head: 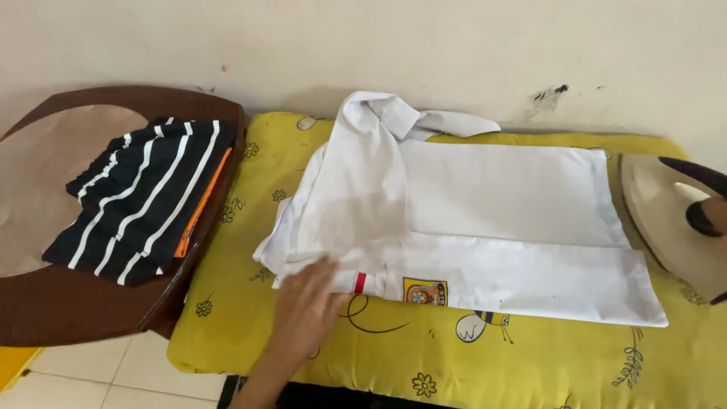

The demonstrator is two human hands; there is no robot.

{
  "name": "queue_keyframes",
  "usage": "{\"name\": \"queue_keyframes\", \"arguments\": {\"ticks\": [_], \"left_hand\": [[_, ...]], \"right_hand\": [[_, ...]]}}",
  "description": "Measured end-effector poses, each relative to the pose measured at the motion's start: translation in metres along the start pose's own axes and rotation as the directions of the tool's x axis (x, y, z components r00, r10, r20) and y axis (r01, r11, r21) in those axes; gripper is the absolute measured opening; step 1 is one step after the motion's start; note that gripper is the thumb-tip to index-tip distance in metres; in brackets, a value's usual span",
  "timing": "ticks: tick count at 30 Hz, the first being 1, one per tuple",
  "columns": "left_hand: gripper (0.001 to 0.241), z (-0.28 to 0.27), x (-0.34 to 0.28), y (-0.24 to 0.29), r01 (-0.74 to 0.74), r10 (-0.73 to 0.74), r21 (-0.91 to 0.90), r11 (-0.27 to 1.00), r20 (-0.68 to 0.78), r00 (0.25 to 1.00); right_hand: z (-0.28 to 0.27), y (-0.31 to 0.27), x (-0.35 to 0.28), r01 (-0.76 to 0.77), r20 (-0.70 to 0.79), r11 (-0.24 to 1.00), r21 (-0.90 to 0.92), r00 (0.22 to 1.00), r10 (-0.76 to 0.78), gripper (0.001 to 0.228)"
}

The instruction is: The person irons a white shirt on a yellow ironing board, smoothing the fabric and using an iron to press the sleeves, collar, and body. The person folds the shirt neatly after ironing and places it on the board.

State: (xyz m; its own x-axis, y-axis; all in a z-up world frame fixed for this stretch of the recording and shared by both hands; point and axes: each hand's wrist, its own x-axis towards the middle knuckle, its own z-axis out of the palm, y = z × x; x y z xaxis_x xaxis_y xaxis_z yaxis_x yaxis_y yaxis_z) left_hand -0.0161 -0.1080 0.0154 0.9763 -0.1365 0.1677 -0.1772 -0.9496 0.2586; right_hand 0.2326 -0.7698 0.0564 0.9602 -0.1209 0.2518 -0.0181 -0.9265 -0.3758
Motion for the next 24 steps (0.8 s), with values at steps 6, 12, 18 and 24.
{"name": "queue_keyframes", "arguments": {"ticks": [6, 12, 18, 24], "left_hand": [[0.052, -0.036, -0.009, -0.059, 0.580, -0.582, -0.101, 0.808, 0.012, 0.813], [0.039, -0.048, -0.007, -0.060, 0.648, -0.559, -0.505, 0.571, 0.339, 0.757], [0.018, -0.048, -0.002, -0.063, 0.608, -0.541, -0.744, 0.277, 0.402, 0.738], [0.042, -0.018, -0.008, -0.077, 0.464, -0.436, -0.878, 0.119, 0.373, 0.819]], "right_hand": [[-0.006, -0.152, -0.087, 0.215, 0.251, 0.758, -0.615, 0.965, -0.070, 0.056], [0.025, -0.281, -0.164, 0.536, 0.518, 0.758, -0.373, 0.798, -0.309, 0.059], [0.045, -0.272, -0.164, 0.776, 0.529, 0.596, -0.204, 0.600, -0.600, 0.055], [0.037, -0.305, -0.160, 0.669, 0.598, 0.699, -0.254, 0.677, -0.430, 0.049]]}}
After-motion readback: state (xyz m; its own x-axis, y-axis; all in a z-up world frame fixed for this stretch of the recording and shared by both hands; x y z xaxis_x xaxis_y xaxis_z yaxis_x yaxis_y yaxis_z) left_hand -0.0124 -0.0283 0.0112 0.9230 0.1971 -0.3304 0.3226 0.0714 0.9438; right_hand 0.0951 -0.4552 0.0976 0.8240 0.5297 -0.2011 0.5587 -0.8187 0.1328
